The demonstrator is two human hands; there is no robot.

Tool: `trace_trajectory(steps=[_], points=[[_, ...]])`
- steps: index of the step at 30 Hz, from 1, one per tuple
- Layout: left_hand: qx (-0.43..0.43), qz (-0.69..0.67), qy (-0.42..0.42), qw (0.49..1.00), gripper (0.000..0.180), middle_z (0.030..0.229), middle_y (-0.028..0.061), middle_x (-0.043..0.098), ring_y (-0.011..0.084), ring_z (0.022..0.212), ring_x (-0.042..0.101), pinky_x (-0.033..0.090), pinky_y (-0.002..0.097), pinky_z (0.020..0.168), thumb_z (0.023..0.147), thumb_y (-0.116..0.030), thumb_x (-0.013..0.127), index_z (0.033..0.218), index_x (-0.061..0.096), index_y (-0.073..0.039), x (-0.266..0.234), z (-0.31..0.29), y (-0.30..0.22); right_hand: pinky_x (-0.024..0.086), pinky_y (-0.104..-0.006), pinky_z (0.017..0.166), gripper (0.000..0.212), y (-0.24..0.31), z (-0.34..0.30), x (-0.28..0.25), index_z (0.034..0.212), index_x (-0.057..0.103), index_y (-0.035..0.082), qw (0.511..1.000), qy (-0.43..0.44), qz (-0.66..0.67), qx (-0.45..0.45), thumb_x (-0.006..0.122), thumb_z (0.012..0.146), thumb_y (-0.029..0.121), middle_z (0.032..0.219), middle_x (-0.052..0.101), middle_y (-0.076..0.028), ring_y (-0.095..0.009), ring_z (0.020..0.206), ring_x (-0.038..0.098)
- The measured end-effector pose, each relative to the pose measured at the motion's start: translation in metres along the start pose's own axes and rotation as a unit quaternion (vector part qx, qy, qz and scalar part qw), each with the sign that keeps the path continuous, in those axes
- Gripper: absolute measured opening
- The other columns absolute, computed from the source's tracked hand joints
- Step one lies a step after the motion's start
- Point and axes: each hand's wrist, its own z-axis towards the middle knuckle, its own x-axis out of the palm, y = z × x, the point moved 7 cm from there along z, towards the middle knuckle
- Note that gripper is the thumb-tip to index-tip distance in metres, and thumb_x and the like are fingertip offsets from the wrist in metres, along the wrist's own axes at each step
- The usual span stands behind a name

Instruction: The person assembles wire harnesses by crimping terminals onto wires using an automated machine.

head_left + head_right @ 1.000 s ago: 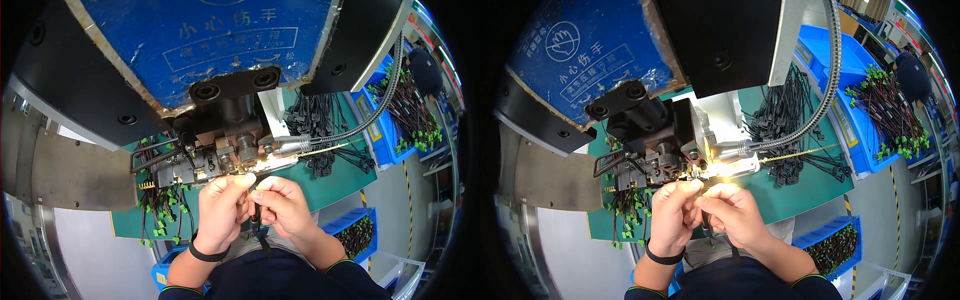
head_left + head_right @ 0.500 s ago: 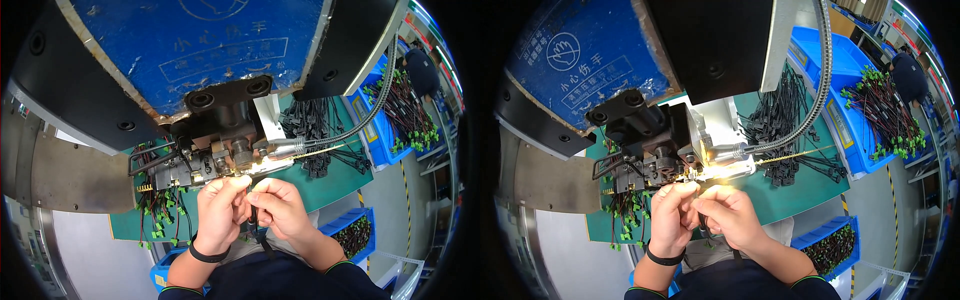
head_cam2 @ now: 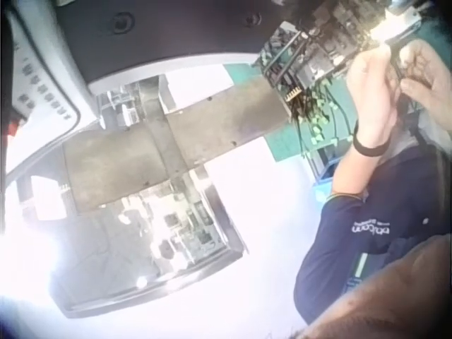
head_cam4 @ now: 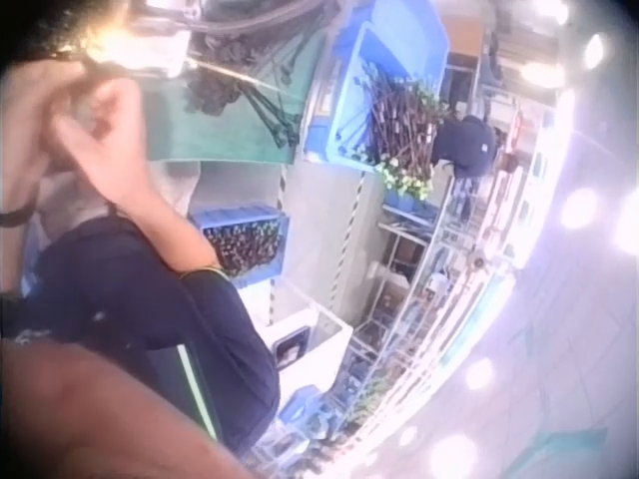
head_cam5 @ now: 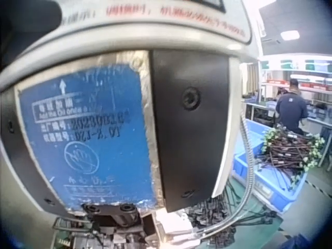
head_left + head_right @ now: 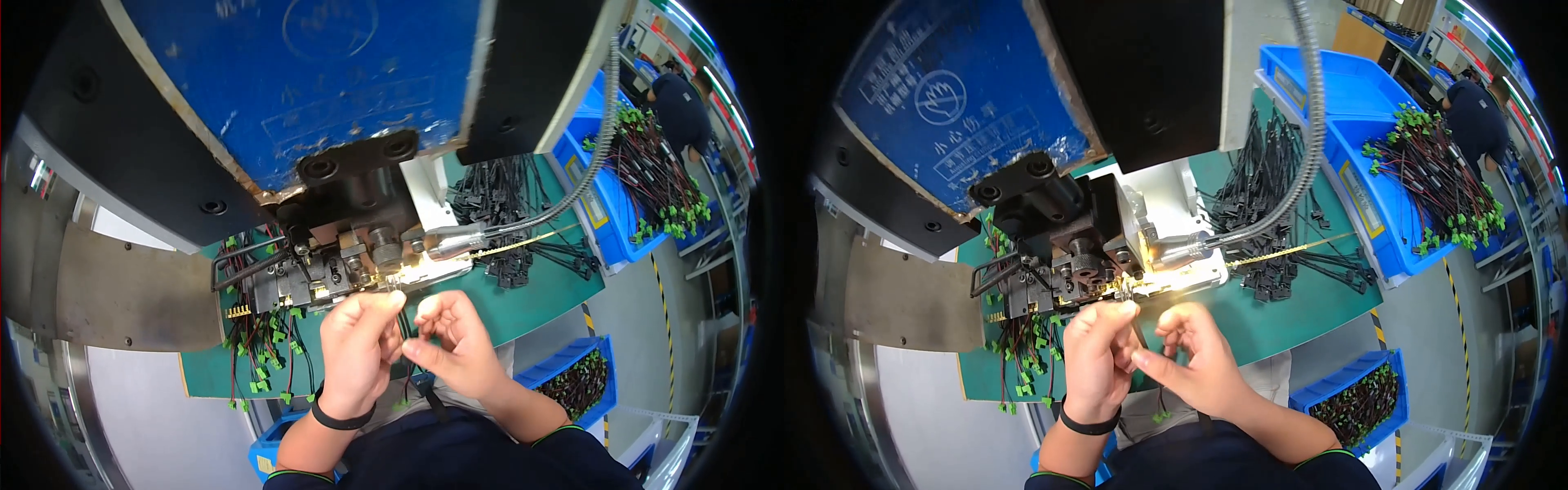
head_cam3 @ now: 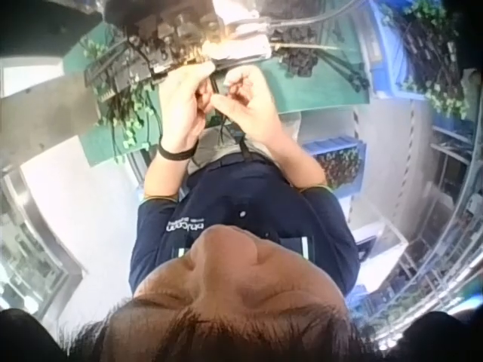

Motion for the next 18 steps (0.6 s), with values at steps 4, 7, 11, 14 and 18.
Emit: trace_trajectory(steps=[4, 7, 11, 14, 18], points=[[0.038, 0.046, 0.033, 0.998, 0.008, 0.058, -0.0009, 0.052, 0.0052, 0.043, 0.041, 0.028, 0.0214, 0.039, 0.087, -0.005, 0.065, 0.083, 0.062, 0.001, 0.009, -0.025, 0.010, 0.045, -0.0212, 0.052, 0.025, -0.020, -0.038, 0.007, 0.103, 0.039, 0.005, 0.973, 0.143, 0.048, 0.177, 0.060, 0.093, 0.015, 0.079, 0.052, -0.001, -0.008, 0.056, 0.051], [0.069, 0.198, 0.092, 0.973, 0.009, 0.058, 0.0036, 0.053, 0.0096, 0.040, 0.044, 0.033, 0.0242, 0.037, 0.089, -0.006, 0.062, 0.092, 0.061, 0.002, 0.009, -0.042, 0.017, 0.038, -0.0182, 0.044, 0.021, -0.032, -0.086, -0.015, 0.103, 0.048, 0.008, 0.911, 0.271, 0.083, 0.301, 0.053, 0.097, 0.028, 0.072, 0.052, 0.002, -0.006, 0.053, 0.048], [0.064, 0.224, 0.062, 0.970, 0.014, 0.077, 0.0033, 0.060, 0.0074, 0.055, 0.052, 0.039, 0.0216, 0.046, 0.091, -0.006, 0.061, 0.103, 0.063, 0.001, -0.014, -0.031, 0.040, 0.042, -0.0213, 0.056, 0.024, 0.099, -0.108, -0.131, 0.101, 0.061, 0.009, 0.963, -0.023, -0.190, 0.187, 0.055, 0.096, 0.032, 0.074, 0.054, 0.004, -0.003, 0.065, 0.049], [0.299, 0.522, 0.055, 0.797, 0.016, 0.076, 0.0060, 0.060, 0.0114, 0.062, 0.056, 0.046, 0.0243, 0.057, 0.084, -0.005, 0.066, 0.099, 0.062, 0.001, 0.016, -0.040, 0.031, 0.046, -0.0366, 0.064, 0.030, 0.230, -0.098, -0.194, 0.096, 0.056, 0.001, 0.774, -0.230, -0.587, -0.065, 0.053, 0.096, 0.031, 0.073, 0.056, -0.010, -0.021, 0.070, 0.057], [0.286, 0.537, 0.066, 0.790, 0.014, 0.082, 0.0056, 0.061, 0.0120, 0.068, 0.056, 0.047, 0.0245, 0.064, 0.087, -0.005, 0.063, 0.100, 0.062, 0.001, 0.017, -0.045, 0.038, 0.047, -0.0503, 0.069, 0.028, 0.327, -0.029, -0.277, 0.092, 0.053, 0.005, 0.452, -0.315, -0.832, -0.061, 0.047, 0.095, 0.033, 0.084, 0.063, -0.020, -0.040, 0.082, 0.061]])
